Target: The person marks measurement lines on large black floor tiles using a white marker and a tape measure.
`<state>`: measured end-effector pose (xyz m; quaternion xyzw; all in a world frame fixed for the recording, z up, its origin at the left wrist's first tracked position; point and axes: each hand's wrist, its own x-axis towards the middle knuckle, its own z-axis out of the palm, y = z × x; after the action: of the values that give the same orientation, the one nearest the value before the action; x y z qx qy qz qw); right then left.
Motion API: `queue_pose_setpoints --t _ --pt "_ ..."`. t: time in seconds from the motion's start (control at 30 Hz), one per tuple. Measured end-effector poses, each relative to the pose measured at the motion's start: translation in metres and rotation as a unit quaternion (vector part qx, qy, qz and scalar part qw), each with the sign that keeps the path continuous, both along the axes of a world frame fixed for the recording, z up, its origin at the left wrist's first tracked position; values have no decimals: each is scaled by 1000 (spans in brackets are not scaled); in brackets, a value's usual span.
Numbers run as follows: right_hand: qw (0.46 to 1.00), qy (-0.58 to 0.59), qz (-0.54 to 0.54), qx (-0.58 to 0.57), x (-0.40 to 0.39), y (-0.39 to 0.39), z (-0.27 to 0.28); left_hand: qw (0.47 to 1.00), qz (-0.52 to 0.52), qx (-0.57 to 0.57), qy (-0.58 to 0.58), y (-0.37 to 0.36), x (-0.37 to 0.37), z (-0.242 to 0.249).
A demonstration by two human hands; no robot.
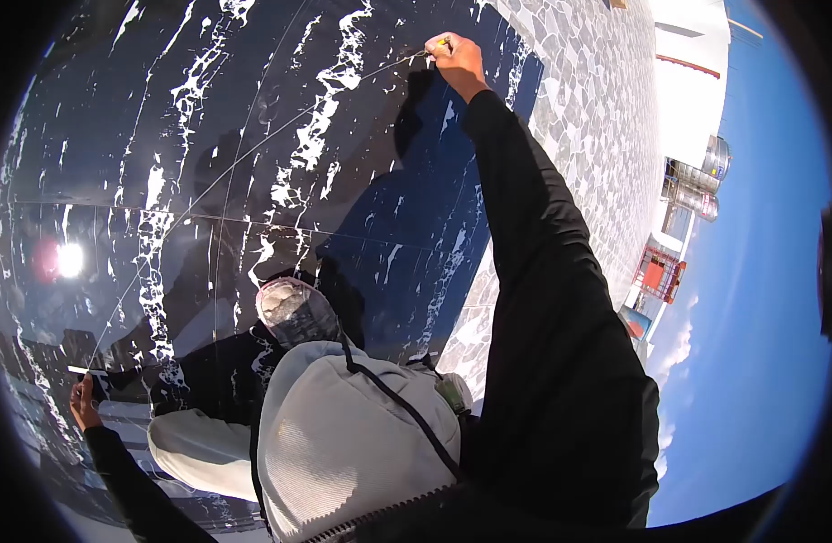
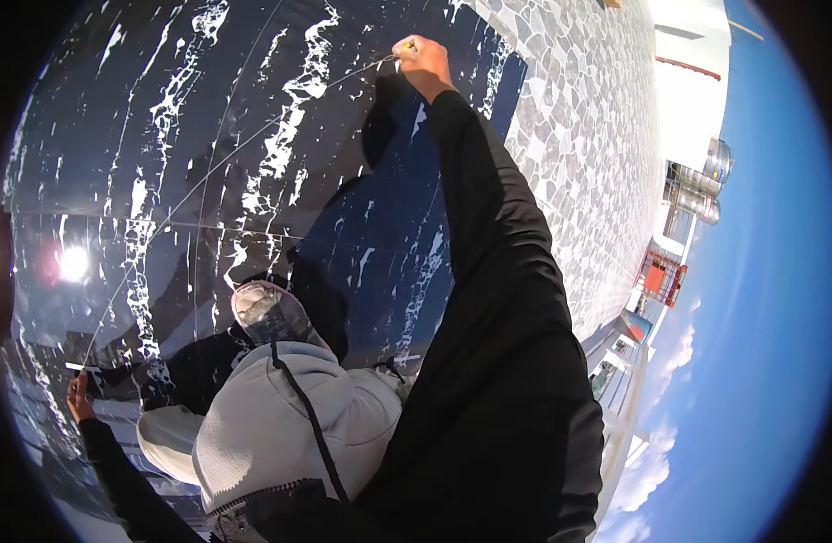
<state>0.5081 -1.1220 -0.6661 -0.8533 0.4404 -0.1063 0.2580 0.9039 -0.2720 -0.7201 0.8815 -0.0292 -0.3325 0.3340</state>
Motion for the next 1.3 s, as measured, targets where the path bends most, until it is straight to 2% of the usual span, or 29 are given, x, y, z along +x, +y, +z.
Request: queue_pose_setpoints --t 0.17,0.23,0.3,0.37,0.4,0.43,0.47,0.6,0.67,0.7,0.77,0.87,0.97,1.1,1.17,1.2,1.27,1.3 --pt "1000 -7 6 -19 -55 20 -5 998 -41 3 -41 -7 0 5" --pt "1000 12 10 -17 -82 29 -10 997 35 25 60 -4 6 5" --pt "1000 6 5 -7 -107 45 -9 998 20 26 53 -5 6 5" --pt "998 50 -24 -9 -124 71 4 999 7 23 43 -6 7 5" --pt "996 45 -62 41 -135 82 7 998 -8 52 43 -2 12 2" --pt "996 46 -68 41 -147 92 8 996 -24 81 43 7 19 -3" --pt "996 41 -70 36 -159 102 8 985 -112 133 0 30 33 -18" --pt "991 48 -116 55 -195 151 20 970 -204 124 -38 42 42 -26" --pt "984 68 -143 83 -210 172 26 987 -133 91 -16 34 35 -20" --pt "983 69 -146 83 -219 180 27 986 -136 91 -15 28 30 -16" --pt "984 80 -147 64 -236 199 25 996 -15 61 58 1 16 1" --pt "984 84 -148 54 -263 219 17 997 15 46 60 -12 8 11" --pt "985 91 -144 42 -272 231 19 995 -20 83 46 -16 9 17" --pt "984 51 -161 58 -276 234 15 999 -5 46 20 2 12 -2" --pt "982 49 -171 68 -282 240 12 971 -204 36 -117 23 25 -12" --pt "980 47 -180 76 -285 244 11 971 -204 39 -117 25 27 -8" --pt "977 75 -177 89 -292 260 17 868 -410 88 -266 24 29 -5" --pt "973 105 -176 101 -296 267 22 868 -409 88 -266 22 29 -8"
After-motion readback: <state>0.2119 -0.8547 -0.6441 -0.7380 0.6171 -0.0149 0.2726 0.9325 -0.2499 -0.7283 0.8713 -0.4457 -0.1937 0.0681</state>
